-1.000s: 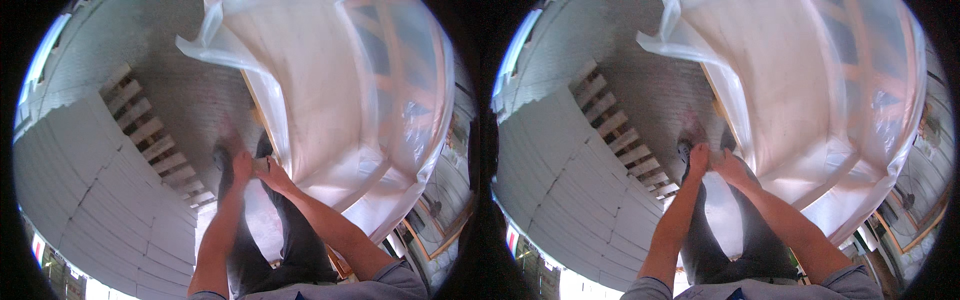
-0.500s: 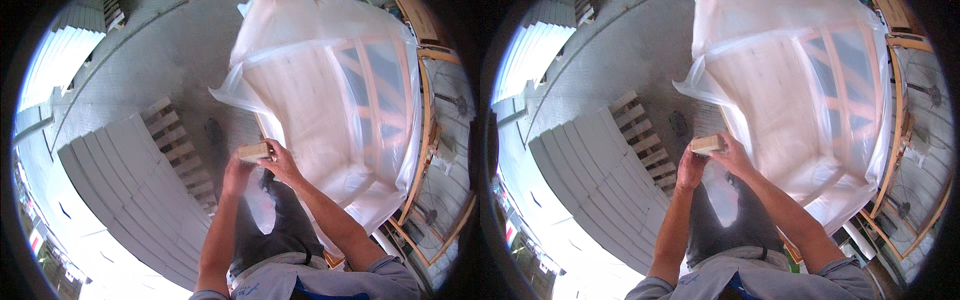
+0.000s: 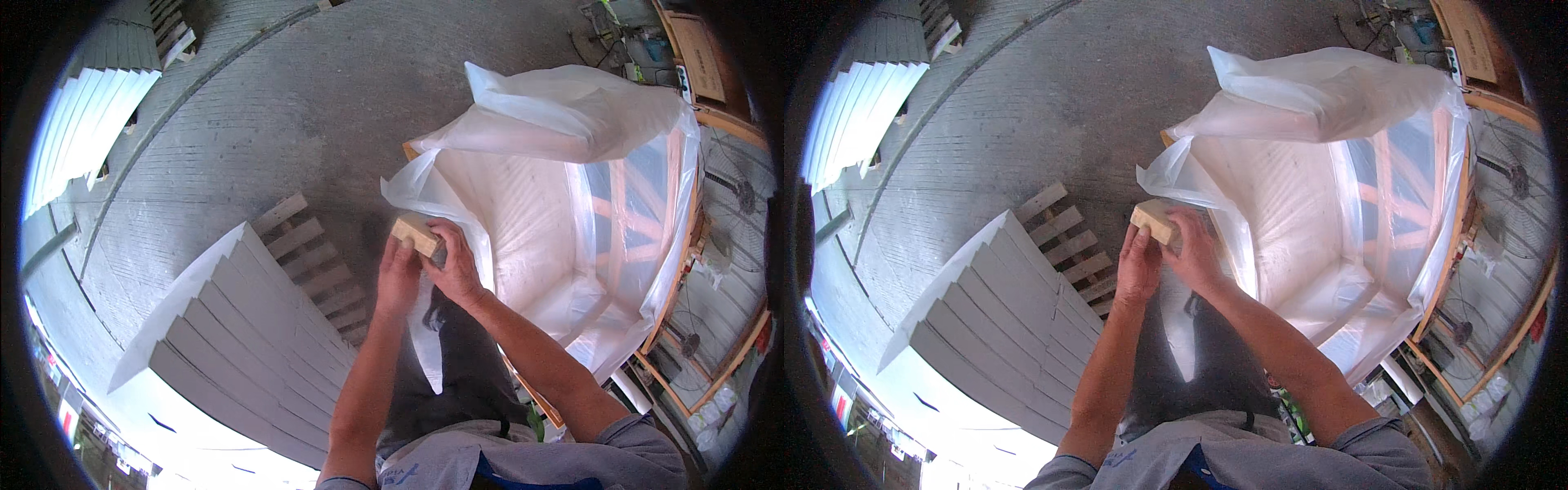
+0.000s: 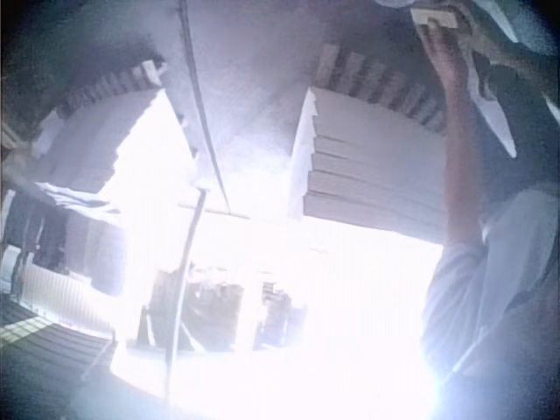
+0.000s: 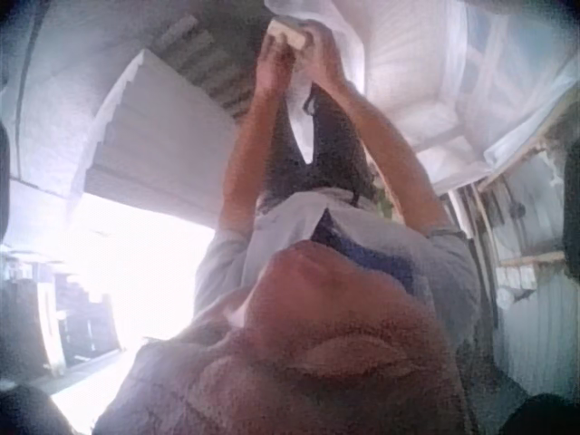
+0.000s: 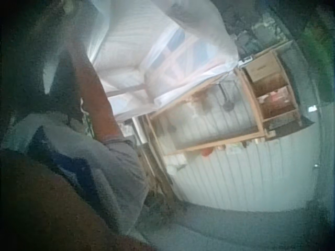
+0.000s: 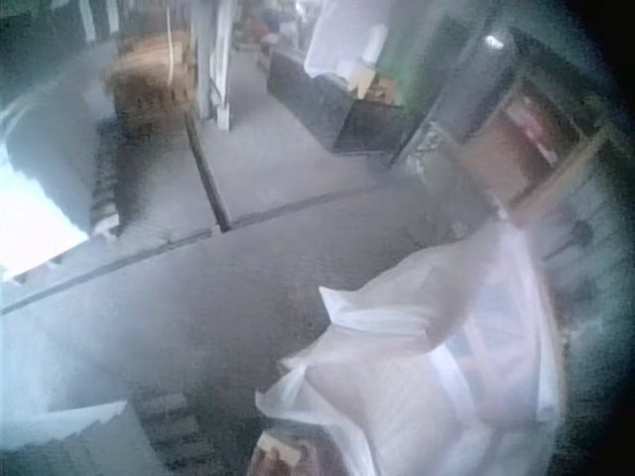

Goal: The person smooths a white fabric sheet over a wooden frame using a metal scraper, then retrieves small wooden blocks from a shelf and places them under the frame to support it. The person continues smoothing the fabric and adjusting the blocks to secure the fabric in place.

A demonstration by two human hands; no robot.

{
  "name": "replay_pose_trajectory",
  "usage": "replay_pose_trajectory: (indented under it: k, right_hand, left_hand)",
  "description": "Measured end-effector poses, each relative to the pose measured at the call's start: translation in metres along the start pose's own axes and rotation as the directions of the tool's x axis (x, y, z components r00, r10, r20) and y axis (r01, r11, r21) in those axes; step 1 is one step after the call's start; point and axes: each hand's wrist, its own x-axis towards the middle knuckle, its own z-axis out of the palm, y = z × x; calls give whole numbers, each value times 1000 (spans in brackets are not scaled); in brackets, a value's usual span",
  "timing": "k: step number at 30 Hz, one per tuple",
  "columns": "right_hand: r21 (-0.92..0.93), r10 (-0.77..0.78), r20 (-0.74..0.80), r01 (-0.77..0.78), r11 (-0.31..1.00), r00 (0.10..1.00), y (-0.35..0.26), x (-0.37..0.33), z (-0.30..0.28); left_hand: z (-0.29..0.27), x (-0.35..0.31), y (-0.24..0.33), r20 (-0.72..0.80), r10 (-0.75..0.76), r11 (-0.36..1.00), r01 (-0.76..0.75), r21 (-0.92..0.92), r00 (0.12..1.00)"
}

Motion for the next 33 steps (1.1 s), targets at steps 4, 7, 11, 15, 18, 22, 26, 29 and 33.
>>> replay_pose_trajectory:
  k: [4, 7, 11, 15, 18, 22, 26, 29, 33]
  right_hand:
    - [13, 11, 126, -13, 1000, 992, 5, 9, 13]
    - [81, 186, 146, -200, 977, 971, 21, 2, 29]
    - [35, 288, 209, -302, 953, 935, 51, -12, 54]
    - [3, 383, 314, -404, 915, 869, 94, -23, 75]
    - [-161, 432, 522, -412, 897, 736, 146, -28, 91]
    - [-548, 605, 637, -271, 791, 478, 218, -32, 118]
    - [-590, 461, 766, 204, 781, 449, 290, -30, 152]
    - [-507, 284, 820, 403, 762, 496, 343, -17, 176]
    - [-426, 173, 871, 533, 731, 459, 387, 2, 186]
  left_hand:
    - [-22, 19, 19, 64, -50, 999, 48, 19, 997]
    - [-35, 23, 14, -5, -72, 922, 69, 381, 997]
    - [-55, 34, 0, -66, -50, 749, 81, 657, 997]
    - [-97, 63, -16, -192, -140, 512, 237, 826, 971]
    - [-153, 91, -44, -182, 6, 430, 162, 888, 983]
    - [-240, 153, -76, -264, 221, 301, 191, 934, 939]
    - [-297, 233, -95, -296, 186, 216, 255, 943, 937]
    - [-301, 303, -117, -87, 286, 154, 44, 987, 954]
    - [-286, 368, -145, 99, 237, 86, -123, 989, 966]
